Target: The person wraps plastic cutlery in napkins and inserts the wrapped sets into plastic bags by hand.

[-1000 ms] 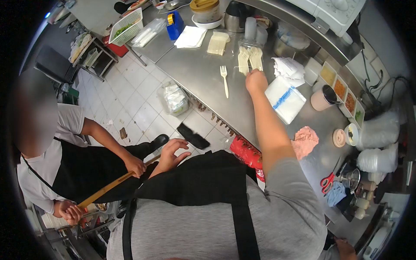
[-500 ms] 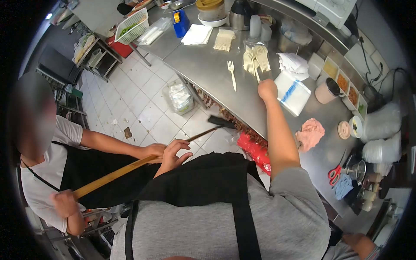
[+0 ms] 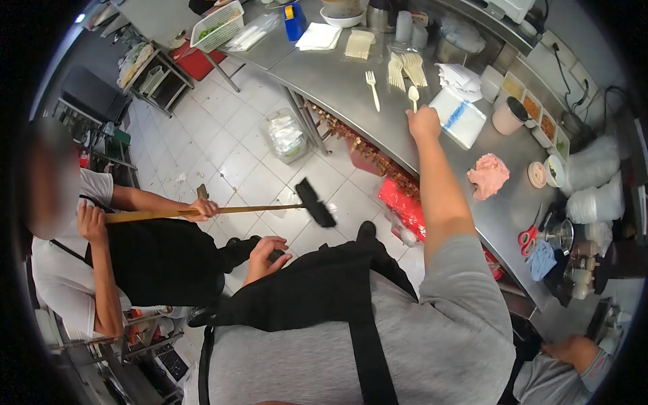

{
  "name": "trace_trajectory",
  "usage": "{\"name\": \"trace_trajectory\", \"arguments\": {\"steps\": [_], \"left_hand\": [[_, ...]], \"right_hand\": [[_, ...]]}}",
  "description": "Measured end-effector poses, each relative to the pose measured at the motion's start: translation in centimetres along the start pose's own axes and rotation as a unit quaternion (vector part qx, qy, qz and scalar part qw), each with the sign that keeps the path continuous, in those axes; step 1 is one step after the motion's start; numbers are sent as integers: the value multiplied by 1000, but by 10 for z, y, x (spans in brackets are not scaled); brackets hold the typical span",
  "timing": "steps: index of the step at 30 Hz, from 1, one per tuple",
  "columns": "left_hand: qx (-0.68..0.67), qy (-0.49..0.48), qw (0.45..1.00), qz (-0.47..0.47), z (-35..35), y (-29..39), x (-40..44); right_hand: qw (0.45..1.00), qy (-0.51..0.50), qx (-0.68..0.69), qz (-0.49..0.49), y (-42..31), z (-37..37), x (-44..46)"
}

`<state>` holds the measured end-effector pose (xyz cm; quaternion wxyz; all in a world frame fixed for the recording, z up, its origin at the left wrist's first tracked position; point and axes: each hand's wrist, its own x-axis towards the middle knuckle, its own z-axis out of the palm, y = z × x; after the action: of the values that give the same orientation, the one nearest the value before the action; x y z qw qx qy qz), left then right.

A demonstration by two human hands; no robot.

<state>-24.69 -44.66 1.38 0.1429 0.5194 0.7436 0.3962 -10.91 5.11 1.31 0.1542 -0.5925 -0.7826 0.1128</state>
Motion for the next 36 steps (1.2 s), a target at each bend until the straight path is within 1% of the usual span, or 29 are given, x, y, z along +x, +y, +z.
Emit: {"name": "trace_trajectory", "arguments": {"steps": [2,6,9,12,15,16,17,18,21,24,27,30,33,34,36], "left_hand": [[-4,12,1000,-18,-1,-4,-16],[-5,46,997,-62,-3,-7,-34],[-2,59,996,-73,-3,-9,-31],[7,71,993,-93,-3,-7,-12],[21,78,994,-73,0,-5,16],[3,73,993,-87,3,-5,25],[11,75,994,-74,4,-4,35],[19,76,995,-63,5,-4,44],[36,68,996,-50,10,-7,66],[28,54,996,-62,18,-5,87],[15,28,999,-41,30,-8,108],[23,-2,1000,2,39,-13,129],[28,-15,999,20,43,-15,148],[29,-20,999,23,44,-18,155],[33,-31,999,27,45,-21,168]], "right_hand": [[1000,-4,0,18,3,13,13],[999,-13,14,50,0,8,15],[998,31,51,27,-8,8,-5],[993,76,80,26,-2,22,5],[996,27,83,-17,14,26,11],[985,-51,166,17,21,24,12],[959,-130,245,52,29,20,13],[920,-209,319,89,37,16,13],[950,-155,269,37,56,12,12],[980,-26,187,-61,65,13,18],[990,11,92,-102,43,-5,7],[988,2,91,-127,58,13,8],[990,-20,94,-100,56,-4,-7],[990,-30,115,-82,52,-13,-14],[983,-23,158,-91,43,-15,-18]]}}
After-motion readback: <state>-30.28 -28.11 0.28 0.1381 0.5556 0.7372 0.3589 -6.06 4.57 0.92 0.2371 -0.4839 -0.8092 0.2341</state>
